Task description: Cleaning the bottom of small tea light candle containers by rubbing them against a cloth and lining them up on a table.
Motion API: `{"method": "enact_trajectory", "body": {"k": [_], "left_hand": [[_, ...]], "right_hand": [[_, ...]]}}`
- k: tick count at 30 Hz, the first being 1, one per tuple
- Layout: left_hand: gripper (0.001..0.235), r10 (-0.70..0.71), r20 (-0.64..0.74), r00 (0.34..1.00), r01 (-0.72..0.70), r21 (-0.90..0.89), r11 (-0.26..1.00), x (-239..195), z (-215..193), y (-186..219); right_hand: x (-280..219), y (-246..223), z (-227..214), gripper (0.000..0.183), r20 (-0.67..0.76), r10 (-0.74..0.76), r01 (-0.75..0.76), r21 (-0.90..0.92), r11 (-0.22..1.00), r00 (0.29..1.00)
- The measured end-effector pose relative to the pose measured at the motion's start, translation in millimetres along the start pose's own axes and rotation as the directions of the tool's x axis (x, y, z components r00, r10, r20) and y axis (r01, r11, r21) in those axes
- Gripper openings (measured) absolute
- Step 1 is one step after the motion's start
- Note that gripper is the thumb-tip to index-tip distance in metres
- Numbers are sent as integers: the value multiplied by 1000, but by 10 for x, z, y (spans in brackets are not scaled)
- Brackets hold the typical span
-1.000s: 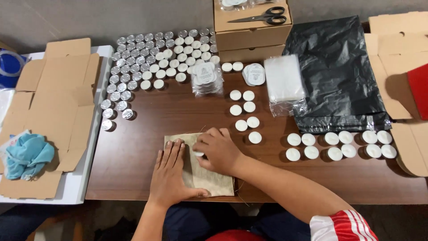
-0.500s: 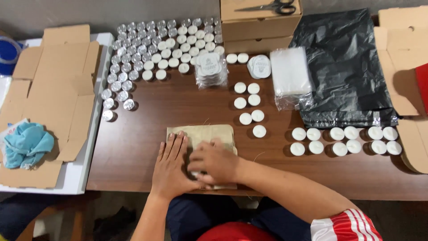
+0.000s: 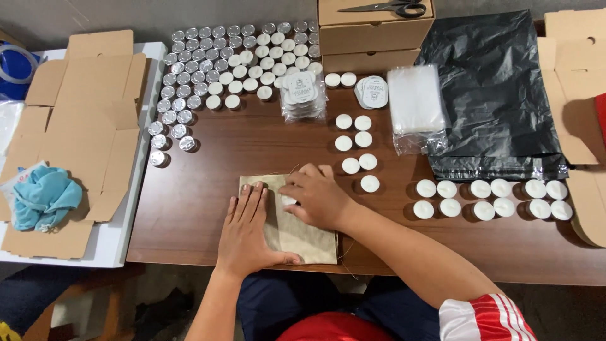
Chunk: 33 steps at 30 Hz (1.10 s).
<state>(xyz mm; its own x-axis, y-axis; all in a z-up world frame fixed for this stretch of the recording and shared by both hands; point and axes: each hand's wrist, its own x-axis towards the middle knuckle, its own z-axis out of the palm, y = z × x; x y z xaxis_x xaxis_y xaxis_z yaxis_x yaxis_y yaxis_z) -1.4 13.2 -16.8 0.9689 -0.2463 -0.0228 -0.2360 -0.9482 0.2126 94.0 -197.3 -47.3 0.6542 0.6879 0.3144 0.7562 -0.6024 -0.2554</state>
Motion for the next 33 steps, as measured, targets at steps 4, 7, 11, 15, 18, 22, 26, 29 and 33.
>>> {"method": "enact_trajectory", "body": {"k": [4,7,11,15,18,22,26,29,33], "left_hand": [[166,-40,50,998,41,-29,999,6,-21,10],[165,-39,45,998,40,-15,999,3,-49,33],[166,-60,72,996,62,-37,997,19,-112,82],[163,-45,48,998,45,-9,999,5,-47,51],[166,-53,55,997,55,-39,998,20,-57,39],[166,-30,43,999,30,-14,999,10,-27,29],[165,-45,37,998,46,-17,999,17,-24,12],[165,-37,56,998,38,-31,999,-6,-40,28],[163,-29,28,999,29,0,1000,-9,6,18]], "right_hand": [[-80,-220,-86,45,170,-145,96,268,959,975],[-82,-195,-93,42,239,-150,73,304,950,960],[-25,-104,-85,47,96,7,-17,102,995,995],[-165,-257,-32,44,96,-141,106,303,947,985],[-30,-134,-53,41,-27,-60,63,130,989,998],[-45,-85,44,42,-144,19,-5,97,995,989],[-81,-201,84,37,-17,-122,123,160,979,992],[3,-31,37,34,-67,-59,62,54,997,996],[-23,-172,-62,32,8,-241,233,219,947,971]]}}
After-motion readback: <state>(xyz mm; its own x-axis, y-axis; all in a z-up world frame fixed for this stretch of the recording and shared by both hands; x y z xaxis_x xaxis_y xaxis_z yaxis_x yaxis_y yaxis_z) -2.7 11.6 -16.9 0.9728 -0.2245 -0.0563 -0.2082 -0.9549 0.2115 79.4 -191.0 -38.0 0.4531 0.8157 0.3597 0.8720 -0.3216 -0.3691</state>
